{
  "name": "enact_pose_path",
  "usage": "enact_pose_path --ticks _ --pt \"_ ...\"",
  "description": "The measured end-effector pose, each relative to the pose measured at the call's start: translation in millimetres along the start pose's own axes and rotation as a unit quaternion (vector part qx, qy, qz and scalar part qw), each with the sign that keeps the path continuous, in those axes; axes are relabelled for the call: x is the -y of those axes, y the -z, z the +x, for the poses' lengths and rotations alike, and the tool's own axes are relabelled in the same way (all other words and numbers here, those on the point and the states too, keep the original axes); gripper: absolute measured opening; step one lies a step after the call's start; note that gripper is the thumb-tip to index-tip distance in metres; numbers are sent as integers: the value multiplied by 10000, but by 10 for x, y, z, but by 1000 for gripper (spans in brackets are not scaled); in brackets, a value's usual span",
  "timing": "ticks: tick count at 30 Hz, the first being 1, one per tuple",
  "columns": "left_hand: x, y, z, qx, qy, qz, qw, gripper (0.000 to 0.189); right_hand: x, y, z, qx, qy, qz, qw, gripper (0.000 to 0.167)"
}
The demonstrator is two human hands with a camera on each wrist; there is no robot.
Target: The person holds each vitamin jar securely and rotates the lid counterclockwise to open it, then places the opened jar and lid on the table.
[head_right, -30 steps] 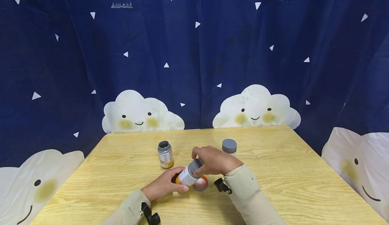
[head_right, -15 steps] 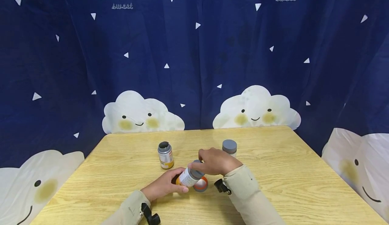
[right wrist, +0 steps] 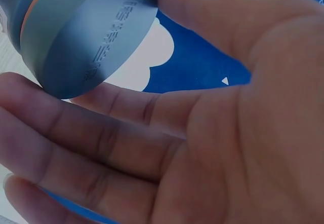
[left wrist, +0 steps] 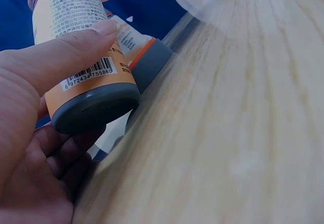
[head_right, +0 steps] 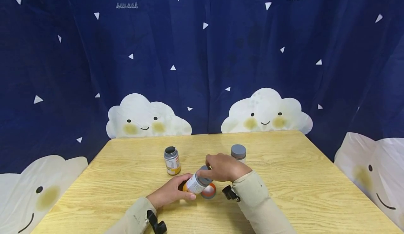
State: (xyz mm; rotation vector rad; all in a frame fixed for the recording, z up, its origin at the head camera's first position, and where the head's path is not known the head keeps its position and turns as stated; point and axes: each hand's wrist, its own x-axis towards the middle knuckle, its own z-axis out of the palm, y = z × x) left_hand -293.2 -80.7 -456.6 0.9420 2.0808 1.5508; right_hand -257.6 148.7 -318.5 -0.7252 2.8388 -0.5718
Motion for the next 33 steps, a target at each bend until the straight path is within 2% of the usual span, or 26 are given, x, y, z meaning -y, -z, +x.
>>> enact_pose_path --ticks 8,15,21,33 --pt "9 12 13 -26 1 88 10000 42 -11 13 4 -16 101 -53 9999 36" --pt "4 15 17 -27 18 148 9999 41 -28 23 -1 150 290 194 9993 29" --pt "7 15 14 -36 -10 193 9998 41 -3 31 -2 239 531 359 9977 35" --pt "10 17 18 -60 -6 179 9998 41 -6 38 0 208 485 319 9981 38"
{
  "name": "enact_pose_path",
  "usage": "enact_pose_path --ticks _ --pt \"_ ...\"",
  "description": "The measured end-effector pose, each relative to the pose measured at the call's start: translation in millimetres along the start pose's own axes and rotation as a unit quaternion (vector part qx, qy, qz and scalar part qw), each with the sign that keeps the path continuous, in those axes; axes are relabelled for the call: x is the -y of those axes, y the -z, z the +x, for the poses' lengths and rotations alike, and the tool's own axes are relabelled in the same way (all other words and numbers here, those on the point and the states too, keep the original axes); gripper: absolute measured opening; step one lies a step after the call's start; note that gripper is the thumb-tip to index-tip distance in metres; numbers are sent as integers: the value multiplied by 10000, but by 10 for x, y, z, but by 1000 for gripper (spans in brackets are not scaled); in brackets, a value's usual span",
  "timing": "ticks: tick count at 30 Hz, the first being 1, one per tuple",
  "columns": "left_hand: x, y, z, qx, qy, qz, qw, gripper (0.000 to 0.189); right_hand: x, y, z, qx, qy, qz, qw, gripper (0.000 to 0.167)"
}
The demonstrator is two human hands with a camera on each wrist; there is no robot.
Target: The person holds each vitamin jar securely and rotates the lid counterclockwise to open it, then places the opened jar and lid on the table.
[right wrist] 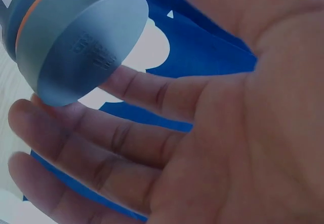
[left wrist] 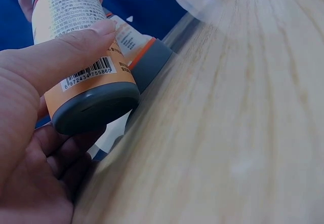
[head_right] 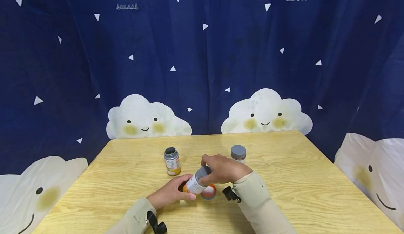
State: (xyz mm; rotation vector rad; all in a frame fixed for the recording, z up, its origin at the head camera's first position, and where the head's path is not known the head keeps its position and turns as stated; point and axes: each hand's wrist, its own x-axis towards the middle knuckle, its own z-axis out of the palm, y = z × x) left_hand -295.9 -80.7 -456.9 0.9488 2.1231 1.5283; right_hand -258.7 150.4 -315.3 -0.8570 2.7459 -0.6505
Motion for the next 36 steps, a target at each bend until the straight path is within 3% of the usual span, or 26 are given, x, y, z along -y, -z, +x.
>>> enact_pose_path --ticks 4,12,23,36 --pt "0 -3 7 3 -5 -36 10000 41 -15 0 -6 -115 -15 -57 9999 36" --pt "-3 0 9 -11 -7 36 10000 42 -15 -31 1 -392 -585 -369 9968 43" --pt "0 1 14 -42 -58 150 9999 41 -13 -45 5 -492 -696 -561 9948 42" --pt "-2 -3 3 -8 15 126 9999 41 -1 -44 14 -348 -479 -431 9973 36"
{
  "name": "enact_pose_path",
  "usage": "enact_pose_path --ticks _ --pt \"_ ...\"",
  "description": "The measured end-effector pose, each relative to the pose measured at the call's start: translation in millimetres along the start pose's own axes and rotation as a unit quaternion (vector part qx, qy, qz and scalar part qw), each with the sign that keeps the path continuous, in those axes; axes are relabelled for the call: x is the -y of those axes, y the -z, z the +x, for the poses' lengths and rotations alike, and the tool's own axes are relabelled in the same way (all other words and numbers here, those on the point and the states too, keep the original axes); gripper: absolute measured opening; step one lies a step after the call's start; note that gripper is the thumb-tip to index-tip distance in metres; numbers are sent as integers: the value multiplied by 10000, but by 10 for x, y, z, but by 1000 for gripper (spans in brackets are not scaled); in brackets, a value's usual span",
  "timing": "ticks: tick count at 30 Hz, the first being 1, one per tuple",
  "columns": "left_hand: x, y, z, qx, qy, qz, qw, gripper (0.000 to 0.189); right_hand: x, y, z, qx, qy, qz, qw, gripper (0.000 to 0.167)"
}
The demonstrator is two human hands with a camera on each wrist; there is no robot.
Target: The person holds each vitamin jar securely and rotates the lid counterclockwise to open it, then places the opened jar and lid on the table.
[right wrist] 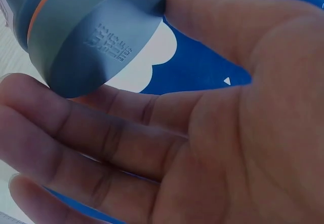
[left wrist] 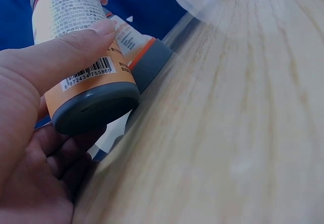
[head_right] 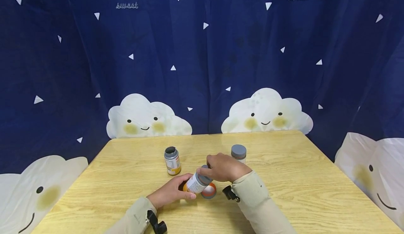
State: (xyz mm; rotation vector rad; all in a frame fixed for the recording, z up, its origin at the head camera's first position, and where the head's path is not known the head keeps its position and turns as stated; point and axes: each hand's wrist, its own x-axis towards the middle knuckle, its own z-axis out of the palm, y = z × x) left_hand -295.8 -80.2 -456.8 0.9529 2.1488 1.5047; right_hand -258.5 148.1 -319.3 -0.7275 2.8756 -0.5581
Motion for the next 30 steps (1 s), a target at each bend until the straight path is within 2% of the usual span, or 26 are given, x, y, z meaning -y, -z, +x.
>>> enact_pose_path --ticks 5,12,18,24,30 --pt "7 -5 -5 6 31 -77 10000 41 -4 3 -1 38 52 6 10000 36" --pt "17 -8 -8 40 4 -173 9998 41 -30 42 -25 229 429 215 9986 27" --pt "10 -10 -12 21 20 -161 9999 41 -15 58 -32 333 547 376 9972 30" --pt "14 -17 -16 -1 26 -88 10000 39 6 58 -45 381 573 463 9966 34" --pt "8 -10 -12 9 34 -141 9999 40 -5 56 -41 269 489 395 9977 31"
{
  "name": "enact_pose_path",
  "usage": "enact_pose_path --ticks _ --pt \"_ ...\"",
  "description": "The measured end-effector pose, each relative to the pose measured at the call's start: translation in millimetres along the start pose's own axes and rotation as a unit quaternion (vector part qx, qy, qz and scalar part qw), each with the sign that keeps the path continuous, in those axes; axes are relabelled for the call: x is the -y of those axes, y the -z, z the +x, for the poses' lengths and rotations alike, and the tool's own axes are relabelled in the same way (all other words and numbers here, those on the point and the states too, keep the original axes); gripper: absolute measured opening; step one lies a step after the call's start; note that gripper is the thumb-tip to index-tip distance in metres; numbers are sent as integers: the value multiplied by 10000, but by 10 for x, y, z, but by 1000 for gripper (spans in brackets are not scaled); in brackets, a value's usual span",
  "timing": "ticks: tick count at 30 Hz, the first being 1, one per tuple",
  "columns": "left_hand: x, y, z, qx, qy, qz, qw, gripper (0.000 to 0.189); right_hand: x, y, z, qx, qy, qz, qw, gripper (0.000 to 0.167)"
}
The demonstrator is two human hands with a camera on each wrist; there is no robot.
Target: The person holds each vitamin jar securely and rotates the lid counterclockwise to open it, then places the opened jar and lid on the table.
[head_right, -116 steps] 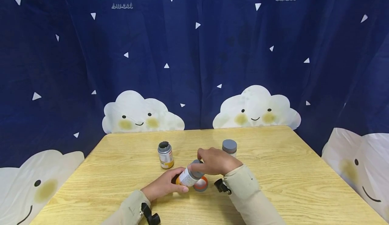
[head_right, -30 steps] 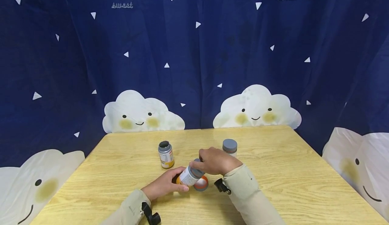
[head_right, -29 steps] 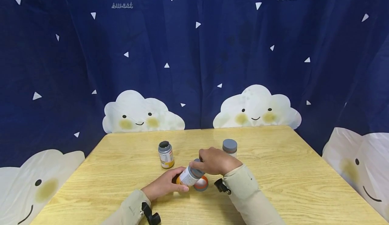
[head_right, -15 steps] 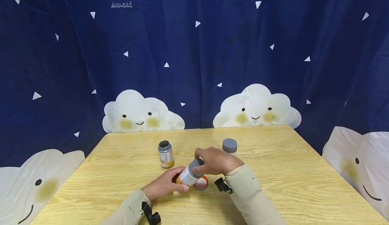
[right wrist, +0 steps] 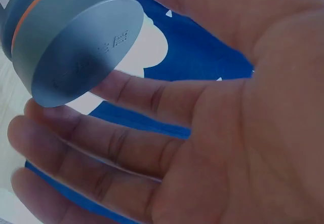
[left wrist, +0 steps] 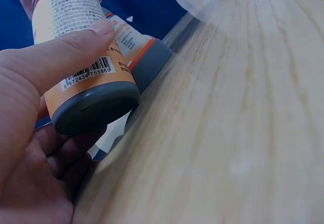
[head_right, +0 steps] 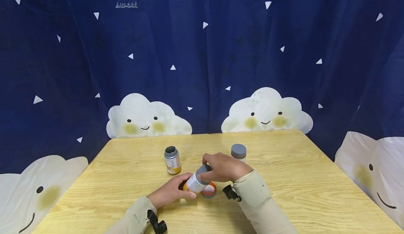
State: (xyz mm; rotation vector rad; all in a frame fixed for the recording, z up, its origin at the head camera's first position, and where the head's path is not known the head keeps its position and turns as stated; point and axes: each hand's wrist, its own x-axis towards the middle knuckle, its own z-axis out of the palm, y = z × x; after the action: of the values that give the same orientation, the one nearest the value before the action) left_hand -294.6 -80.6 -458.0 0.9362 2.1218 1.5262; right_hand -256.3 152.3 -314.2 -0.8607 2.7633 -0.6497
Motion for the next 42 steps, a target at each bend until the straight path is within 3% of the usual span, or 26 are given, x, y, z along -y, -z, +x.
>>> enact_pose_path --ticks 9,17,28,42 --pt "-13 -7 1 -44 1 126 9999 40 -4 -30 18 -234 -547 -380 9975 38" --pt "-12 -5 -3 -9 26 53 10000 40 -5 -36 14 -234 -587 -439 9970 39" --pt "-17 -1 -4 -12 22 80 10000 41 -25 -29 23 -226 -310 -384 9985 36" --pt "8 11 15 -10 -94 102 9999 42 -7 10 -4 60 -87 -259 9996 27"
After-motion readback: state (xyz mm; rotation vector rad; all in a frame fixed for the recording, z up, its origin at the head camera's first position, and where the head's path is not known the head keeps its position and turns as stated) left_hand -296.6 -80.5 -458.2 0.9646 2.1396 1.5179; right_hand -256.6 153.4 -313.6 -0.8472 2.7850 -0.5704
